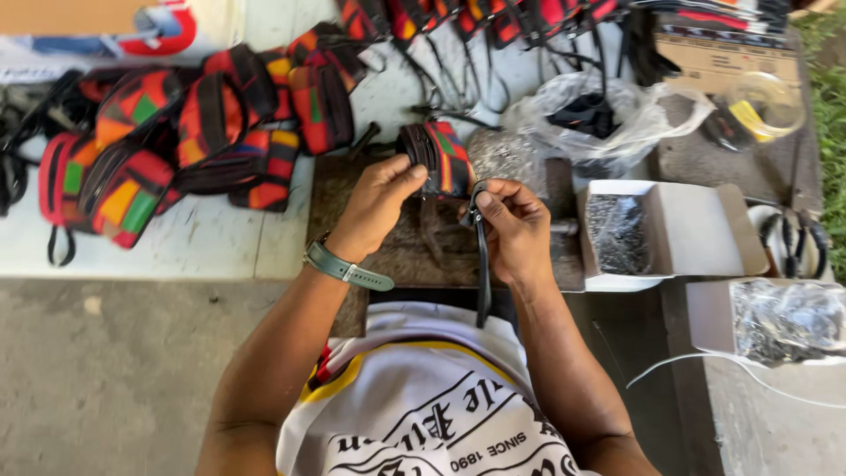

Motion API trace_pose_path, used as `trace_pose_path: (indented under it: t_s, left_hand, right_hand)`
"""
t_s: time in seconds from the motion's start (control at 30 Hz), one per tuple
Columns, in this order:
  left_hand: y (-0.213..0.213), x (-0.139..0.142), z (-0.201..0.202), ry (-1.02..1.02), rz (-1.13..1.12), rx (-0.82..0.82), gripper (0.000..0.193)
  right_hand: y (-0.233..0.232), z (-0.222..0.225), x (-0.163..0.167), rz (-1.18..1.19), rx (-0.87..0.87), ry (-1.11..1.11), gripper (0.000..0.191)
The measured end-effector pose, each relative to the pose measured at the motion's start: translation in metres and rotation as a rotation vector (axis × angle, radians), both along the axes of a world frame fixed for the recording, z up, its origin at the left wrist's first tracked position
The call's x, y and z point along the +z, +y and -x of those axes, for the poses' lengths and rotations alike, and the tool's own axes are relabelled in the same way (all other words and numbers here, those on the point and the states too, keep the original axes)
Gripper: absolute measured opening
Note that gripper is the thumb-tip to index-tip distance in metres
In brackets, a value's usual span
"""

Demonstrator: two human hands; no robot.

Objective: The person sits at an outdoor workbench assembling small patchwork coin purses. They pick up a purse, thread a black strap through its metal ring, hammer a rivet on a metal post to secure the hardware, and place the finished purse on the table with the others, repeating the process on the next purse.

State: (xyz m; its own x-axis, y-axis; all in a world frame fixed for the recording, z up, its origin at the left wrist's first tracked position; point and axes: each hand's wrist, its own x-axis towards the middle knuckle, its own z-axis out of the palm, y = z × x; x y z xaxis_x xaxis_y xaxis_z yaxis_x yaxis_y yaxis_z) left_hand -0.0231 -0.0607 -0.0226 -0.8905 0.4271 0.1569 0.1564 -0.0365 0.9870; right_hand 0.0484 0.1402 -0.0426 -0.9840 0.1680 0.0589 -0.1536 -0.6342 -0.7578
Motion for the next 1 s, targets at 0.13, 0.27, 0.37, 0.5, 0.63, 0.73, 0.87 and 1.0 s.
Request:
trace_pose_path:
  t_s: [0.13,0.27,0.37,0.5,0.63,0.73,0.87,1.0]
  left_hand:
    - [-0.025,-0.006,-0.023,0.230,0.256,0.169,0.028]
    - [-0.030,-0.009,-0.031,0.441,0.299,0.308,0.028]
    - [-0.027,-0.012,-0.035,0.341,0.331,0.336,0.031]
    - [-0.018,-0.017,-0.043,0.525,0.275,0.286,0.032]
    - [-0.010,-0.021,-0.054,0.268,0.269,0.240,0.036]
    - [-0.008,-0.025,-0.058,0.222,0.251,0.213,0.034]
    - [-0.011,-0.029,-0.058,0.126,0.264,0.136,0.040]
    - [-0.010,-0.029,-0.061,-0.014,0.150,0.144,0.037]
  right_hand:
    - [-0.024,0.005,-0.010,-0.095,0.038,-0.083,0.011]
    - [-0.040,0.000,-0.023,-0.309,-0.025,-0.042,0.017]
    - [-0.044,-0.008,-0.033,-0.379,-0.087,-0.039,0.017]
    - [-0.040,-0.015,-0.043,-0.392,-0.137,-0.078,0.017]
    - [-0.035,-0.021,-0.046,-0.467,-0.129,-0.068,0.018]
    - [-0.034,-0.024,-0.043,-0.512,-0.124,-0.088,0.017]
    - [-0.035,-0.026,-0.041,-0.474,-0.135,-0.095,0.017]
    - [-0.032,-0.026,-0.044,-0.570,-0.125,-0.014,0.017]
